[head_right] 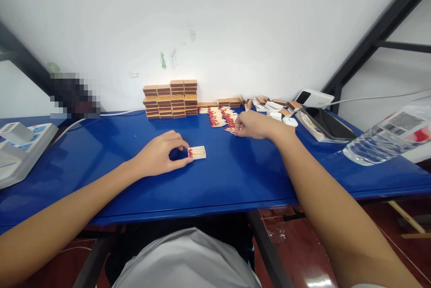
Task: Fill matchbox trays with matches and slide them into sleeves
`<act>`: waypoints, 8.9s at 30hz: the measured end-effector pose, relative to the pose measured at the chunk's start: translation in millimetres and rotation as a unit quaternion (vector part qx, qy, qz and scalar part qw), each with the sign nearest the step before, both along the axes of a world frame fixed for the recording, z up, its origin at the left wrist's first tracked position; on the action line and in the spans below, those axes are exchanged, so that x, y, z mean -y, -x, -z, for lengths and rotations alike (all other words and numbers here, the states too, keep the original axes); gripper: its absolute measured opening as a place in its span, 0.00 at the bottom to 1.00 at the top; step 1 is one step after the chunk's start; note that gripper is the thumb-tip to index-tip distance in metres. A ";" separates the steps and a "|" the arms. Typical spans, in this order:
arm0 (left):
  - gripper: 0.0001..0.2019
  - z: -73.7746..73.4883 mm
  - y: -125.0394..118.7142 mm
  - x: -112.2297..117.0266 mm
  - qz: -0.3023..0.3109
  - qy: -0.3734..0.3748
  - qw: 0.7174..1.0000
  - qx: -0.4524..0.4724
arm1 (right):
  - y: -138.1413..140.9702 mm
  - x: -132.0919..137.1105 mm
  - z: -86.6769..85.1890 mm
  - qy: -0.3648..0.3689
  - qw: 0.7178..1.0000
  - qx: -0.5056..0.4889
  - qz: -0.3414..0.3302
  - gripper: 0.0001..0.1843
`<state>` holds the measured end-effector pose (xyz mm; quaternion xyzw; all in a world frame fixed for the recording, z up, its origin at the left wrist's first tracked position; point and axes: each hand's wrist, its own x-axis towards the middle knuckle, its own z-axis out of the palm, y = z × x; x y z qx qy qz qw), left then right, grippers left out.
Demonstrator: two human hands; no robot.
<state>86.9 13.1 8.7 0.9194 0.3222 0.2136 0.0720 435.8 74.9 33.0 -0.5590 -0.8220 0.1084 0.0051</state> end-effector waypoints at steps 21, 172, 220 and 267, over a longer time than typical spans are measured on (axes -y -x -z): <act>0.14 0.0 0.0 0.0 0.001 0.006 1.000 -0.002 | 24.8 6.2 -4.7 -0.029 0.999 -0.003 -0.021 0.07; 0.14 -2.8 -1.0 1.4 0.001 0.016 1.000 -0.010 | 14.8 4.3 -1.9 -0.018 1.000 0.003 -0.006 0.06; 0.13 -0.2 -2.0 1.1 0.010 0.003 1.000 -0.010 | 90.9 54.5 2.5 -0.018 0.970 -0.138 -0.197 0.09; 0.13 -2.3 -1.1 1.8 0.008 0.005 1.000 -0.013 | 3.8 0.7 -4.3 -0.027 1.000 0.004 0.004 0.10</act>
